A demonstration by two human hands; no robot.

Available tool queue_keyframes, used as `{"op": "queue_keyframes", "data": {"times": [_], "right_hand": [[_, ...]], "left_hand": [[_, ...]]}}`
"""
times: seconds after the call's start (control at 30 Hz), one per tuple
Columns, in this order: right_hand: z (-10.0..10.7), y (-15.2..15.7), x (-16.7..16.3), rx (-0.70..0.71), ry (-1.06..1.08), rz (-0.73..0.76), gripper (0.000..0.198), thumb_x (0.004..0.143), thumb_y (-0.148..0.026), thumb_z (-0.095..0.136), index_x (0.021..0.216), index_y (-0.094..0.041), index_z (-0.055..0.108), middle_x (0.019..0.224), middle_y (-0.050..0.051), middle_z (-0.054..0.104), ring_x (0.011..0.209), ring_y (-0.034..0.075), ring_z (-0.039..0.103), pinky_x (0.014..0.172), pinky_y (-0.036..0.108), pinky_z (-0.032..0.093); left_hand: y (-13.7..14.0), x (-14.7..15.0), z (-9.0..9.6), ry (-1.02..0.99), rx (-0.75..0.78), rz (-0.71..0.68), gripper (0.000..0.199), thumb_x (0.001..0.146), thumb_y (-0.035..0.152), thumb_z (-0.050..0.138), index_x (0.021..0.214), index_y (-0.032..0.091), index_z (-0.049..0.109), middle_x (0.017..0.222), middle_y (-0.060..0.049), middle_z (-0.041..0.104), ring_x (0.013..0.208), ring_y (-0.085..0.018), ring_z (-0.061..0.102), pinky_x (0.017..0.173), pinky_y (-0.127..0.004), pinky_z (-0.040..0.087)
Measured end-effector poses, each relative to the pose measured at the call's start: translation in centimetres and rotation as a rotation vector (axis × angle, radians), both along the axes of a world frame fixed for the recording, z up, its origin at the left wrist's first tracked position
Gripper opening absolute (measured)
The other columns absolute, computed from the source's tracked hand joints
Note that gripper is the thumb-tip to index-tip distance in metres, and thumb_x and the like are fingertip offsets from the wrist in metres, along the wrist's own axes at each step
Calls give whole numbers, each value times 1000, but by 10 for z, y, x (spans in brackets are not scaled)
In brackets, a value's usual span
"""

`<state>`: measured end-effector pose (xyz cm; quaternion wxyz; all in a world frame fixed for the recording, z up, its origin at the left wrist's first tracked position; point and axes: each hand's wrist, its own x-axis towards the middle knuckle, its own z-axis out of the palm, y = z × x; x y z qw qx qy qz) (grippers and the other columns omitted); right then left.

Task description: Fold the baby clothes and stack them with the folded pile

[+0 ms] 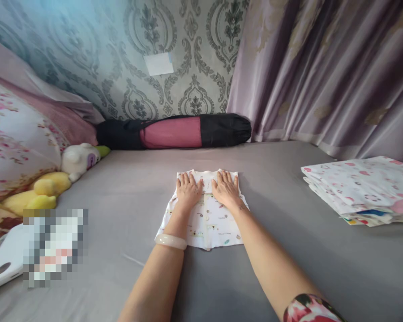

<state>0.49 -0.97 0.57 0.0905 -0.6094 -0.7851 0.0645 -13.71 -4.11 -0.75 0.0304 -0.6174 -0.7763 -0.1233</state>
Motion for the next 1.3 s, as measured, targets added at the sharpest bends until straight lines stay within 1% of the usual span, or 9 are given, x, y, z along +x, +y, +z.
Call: {"op": "queue_keyframes", "data": {"times": [0.27, 0.4, 0.5, 0.73, 0.87, 0.97, 1.07, 1.17, 1.3], "right_hand": [[8, 0, 0, -49, 30, -5, 57, 102, -38, 21, 151, -13, 32, 159, 10, 25, 147, 25, 16, 119, 54, 5], [9, -6, -7, 16, 52, 88, 55, 102, -36, 22, 151, -16, 34, 160, 10, 25, 148, 24, 13, 119, 53, 2], [6, -12, -14, 28, 44, 154, 54, 102, -37, 23, 150, -17, 36, 159, 9, 27, 148, 24, 15, 119, 51, 7], [1, -12, -14, 19, 39, 168, 54, 102, -37, 23, 150, -17, 37, 158, 6, 31, 147, 25, 16, 118, 51, 11], [2, -13, -14, 32, 47, 153, 54, 102, -36, 23, 150, -17, 36, 158, 8, 29, 147, 26, 16, 118, 52, 10], [4, -16, -14, 67, 52, 140, 53, 101, -33, 23, 152, -18, 33, 160, 9, 25, 148, 27, 12, 118, 53, 6], [5, -19, -14, 26, 49, 169, 53, 101, -31, 23, 152, -19, 33, 160, 6, 24, 148, 26, 13, 118, 54, 8], [5, -22, -14, -10, 46, 180, 53, 101, -32, 23, 151, -19, 35, 159, 5, 28, 147, 27, 15, 118, 54, 12], [5, -23, -15, -2, 55, 172, 53, 101, -31, 24, 150, -19, 38, 158, 6, 30, 147, 27, 17, 118, 55, 13]], "left_hand": [[-3, -7, 13, -80, 64, -1, 54, 100, 40, 28, 138, 8, 48, 144, -21, 49, 140, -32, 37, 114, -48, 29], [-6, -9, 13, -61, 76, 42, 54, 100, 37, 30, 141, 7, 45, 150, -20, 42, 144, -32, 29, 118, -48, 22], [-8, -8, 9, -63, 13, 22, 57, 100, 40, 30, 142, 5, 44, 151, -22, 40, 145, -33, 28, 117, -48, 23], [-10, -6, 8, -60, -25, 20, 60, 100, 41, 26, 143, 0, 42, 151, -25, 37, 145, -34, 26, 118, -50, 21], [-13, 0, 13, -27, 37, 13, 59, 100, 40, 27, 144, 3, 42, 150, -24, 40, 145, -35, 28, 119, -54, 13], [-17, 8, 16, -3, 75, -51, 57, 101, 38, 26, 145, 6, 41, 152, -21, 39, 145, -33, 26, 120, -54, 10], [-20, 14, 15, -27, -5, -112, 53, 101, 34, 25, 147, 12, 40, 155, -17, 35, 146, -30, 26, 119, -54, 15], [-20, 15, 12, -64, -83, -115, 53, 101, 34, 24, 149, 15, 38, 157, -15, 32, 146, -30, 27, 117, -57, 18], [-20, 14, 11, -60, -73, -115, 52, 101, 35, 25, 148, 16, 38, 156, -15, 33, 145, -30, 29, 117, -56, 19]]}}
